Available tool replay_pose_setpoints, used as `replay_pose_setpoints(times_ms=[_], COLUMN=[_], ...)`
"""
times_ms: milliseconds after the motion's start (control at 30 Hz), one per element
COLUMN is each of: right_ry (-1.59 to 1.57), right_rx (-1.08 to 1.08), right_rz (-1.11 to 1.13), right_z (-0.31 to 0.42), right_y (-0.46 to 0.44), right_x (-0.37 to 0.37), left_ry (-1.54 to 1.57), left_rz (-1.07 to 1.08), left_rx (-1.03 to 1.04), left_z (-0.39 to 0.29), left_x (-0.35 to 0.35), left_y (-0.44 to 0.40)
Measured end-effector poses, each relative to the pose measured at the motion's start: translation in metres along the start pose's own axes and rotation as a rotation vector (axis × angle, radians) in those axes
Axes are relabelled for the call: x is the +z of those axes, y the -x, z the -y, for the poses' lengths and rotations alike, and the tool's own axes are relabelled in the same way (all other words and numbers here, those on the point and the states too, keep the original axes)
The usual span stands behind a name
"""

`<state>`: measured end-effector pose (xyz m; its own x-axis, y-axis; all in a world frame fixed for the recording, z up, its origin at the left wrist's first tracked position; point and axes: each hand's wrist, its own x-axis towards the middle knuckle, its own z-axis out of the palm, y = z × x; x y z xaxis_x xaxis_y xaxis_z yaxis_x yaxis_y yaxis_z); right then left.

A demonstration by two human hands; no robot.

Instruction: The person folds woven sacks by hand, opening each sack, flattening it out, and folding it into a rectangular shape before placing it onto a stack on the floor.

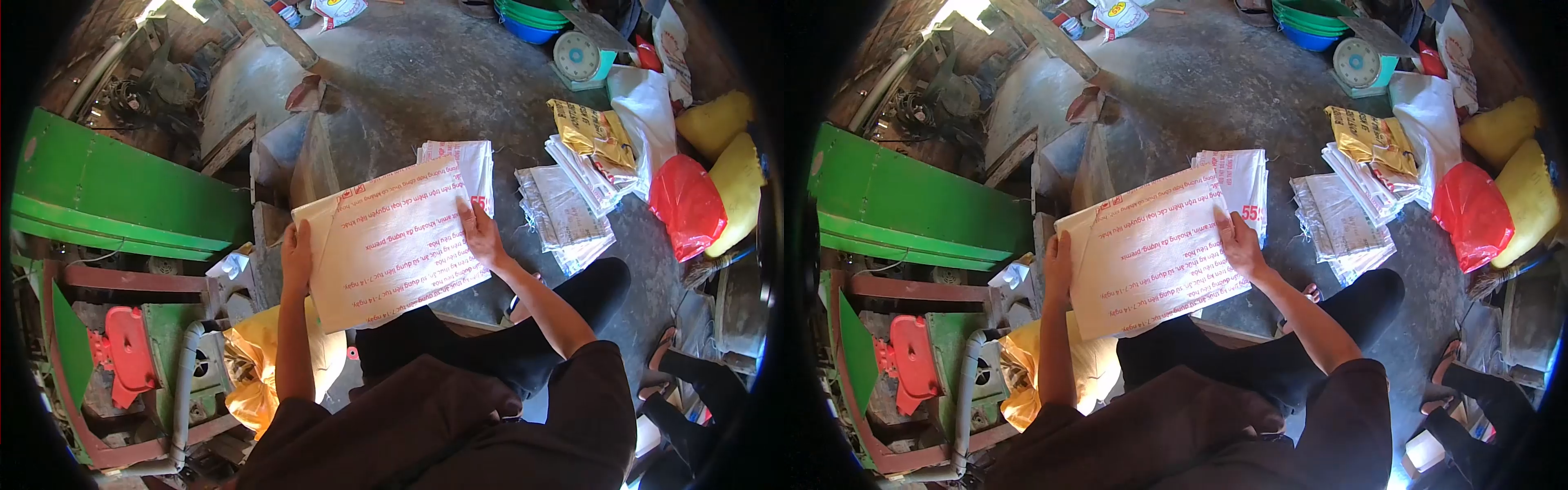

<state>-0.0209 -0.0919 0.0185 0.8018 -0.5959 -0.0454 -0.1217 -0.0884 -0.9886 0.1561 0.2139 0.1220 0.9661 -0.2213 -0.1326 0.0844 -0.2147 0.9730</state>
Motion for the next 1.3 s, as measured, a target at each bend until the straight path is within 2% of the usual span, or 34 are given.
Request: replay_pose_setpoints(times_ms=[100, 200, 300, 400, 467, 533, 567, 633, 667, 733, 800, 933, 1067, 1167, 1233, 1300], right_ry=[0.077, 0.052, -0.127, -0.062, -0.288, -0.517, -0.742, -1.018, -1.15, -1.15, -1.185, -1.308, -1.341, -1.401, -1.382, -1.337], right_rx=[-0.001, 0.027, 0.044, 0.03, 0.342, 0.658, 0.552, 0.578, 0.582, 0.525, 0.494, 0.437, 0.446, 0.483, 0.507, 0.549], right_rz=[-0.011, -0.02, -0.075, -0.074, 0.104, 0.282, 0.169, 0.143, 0.127, -0.109, -0.102, -0.16, -0.351, -0.446, -0.491, -0.522], right_z=[0.018, 0.02, -0.006, -0.019, -0.028, -0.03, -0.024, -0.027, -0.026, -0.024, -0.014, -0.01, -0.02, -0.035, -0.042, -0.057], right_y=[-0.002, -0.013, -0.025, -0.036, -0.046, -0.049, -0.048, -0.051, -0.053, -0.059, -0.062, -0.07, -0.073, -0.072, -0.074, -0.077], right_x=[-0.013, -0.026, -0.049, -0.081, -0.113, -0.138, -0.138, -0.152, -0.161, -0.151, -0.144, -0.138, -0.144, -0.147, -0.146, -0.14], left_ry=[-0.211, -0.091, 0.48, 0.073, 0.183, 0.504, 0.587, 0.762, 0.802, 0.849, 0.879, 0.889, 0.829, 0.74, 0.682, 0.641], left_rz=[-0.023, -0.026, 0.216, 0.409, 0.396, 0.447, 0.481, 0.56, 0.524, 0.452, 0.364, 0.239, 0.055, 0.02, 0.132, 0.15], left_rx=[0.109, 0.143, -0.084, -0.112, -0.375, -0.573, -0.613, -0.692, -0.642, -0.549, -0.496, -0.423, -0.043, 0.008, -0.183, -0.469], left_z=[0.01, -0.014, -0.061, -0.014, 0.014, 0.049, 0.058, 0.074, 0.086, 0.095, 0.072, 0.086, 0.026, 0.062, 0.129, 0.198], left_x=[-0.008, 0.011, 0.048, 0.062, 0.089, 0.112, 0.119, 0.136, 0.146, 0.169, 0.196, 0.232, 0.274, 0.294, 0.298, 0.301], left_y=[-0.014, -0.006, 0.025, 0.028, 0.042, 0.054, 0.06, 0.067, 0.064, 0.051, 0.041, -0.016, -0.015, -0.03, -0.046, -0.051])
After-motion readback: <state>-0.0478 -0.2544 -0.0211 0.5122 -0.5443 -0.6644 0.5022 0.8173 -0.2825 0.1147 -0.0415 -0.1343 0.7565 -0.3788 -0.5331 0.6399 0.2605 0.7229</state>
